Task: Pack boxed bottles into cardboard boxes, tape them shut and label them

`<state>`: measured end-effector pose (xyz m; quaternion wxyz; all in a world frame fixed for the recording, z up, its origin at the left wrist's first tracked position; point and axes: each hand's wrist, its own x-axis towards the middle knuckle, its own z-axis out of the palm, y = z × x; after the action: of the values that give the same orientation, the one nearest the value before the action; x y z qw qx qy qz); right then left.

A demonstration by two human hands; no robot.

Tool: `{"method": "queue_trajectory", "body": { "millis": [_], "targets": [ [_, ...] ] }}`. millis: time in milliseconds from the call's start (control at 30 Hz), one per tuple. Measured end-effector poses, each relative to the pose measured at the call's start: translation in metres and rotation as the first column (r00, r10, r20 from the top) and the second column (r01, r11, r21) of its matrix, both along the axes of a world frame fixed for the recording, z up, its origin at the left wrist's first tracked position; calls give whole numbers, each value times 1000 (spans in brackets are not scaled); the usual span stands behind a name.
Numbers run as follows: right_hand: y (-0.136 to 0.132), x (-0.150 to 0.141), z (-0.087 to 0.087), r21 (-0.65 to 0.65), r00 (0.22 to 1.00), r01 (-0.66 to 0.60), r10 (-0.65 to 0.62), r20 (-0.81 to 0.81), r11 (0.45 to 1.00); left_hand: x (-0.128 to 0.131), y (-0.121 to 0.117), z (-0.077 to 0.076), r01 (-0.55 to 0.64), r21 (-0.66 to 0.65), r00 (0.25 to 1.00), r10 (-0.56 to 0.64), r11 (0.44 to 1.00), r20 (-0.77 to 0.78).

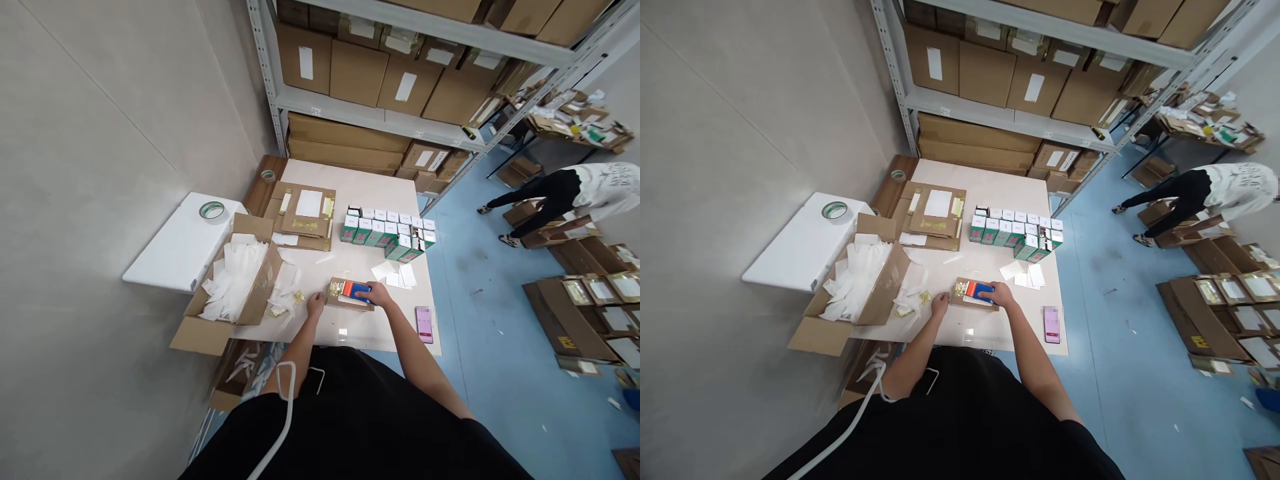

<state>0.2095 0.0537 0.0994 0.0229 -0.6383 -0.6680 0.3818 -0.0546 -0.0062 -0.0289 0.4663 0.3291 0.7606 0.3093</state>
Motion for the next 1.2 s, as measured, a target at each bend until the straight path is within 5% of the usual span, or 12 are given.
{"method": "queue_trajectory", "body": {
  "millis": [233,533,1200],
  "targets": [
    [0,0,5,-17,997,-68,69,39,998,13,24,11,121,103,992,-124,987,26],
    [-7,-17,21,9,983,0,-2,182,1000,25,20,21,185,32,979,-181,982,-94],
    [-4,67,17,-21,963,39,-32,267,999,37,26,30,218,-47,965,-223,975,-136]
  ]
}}
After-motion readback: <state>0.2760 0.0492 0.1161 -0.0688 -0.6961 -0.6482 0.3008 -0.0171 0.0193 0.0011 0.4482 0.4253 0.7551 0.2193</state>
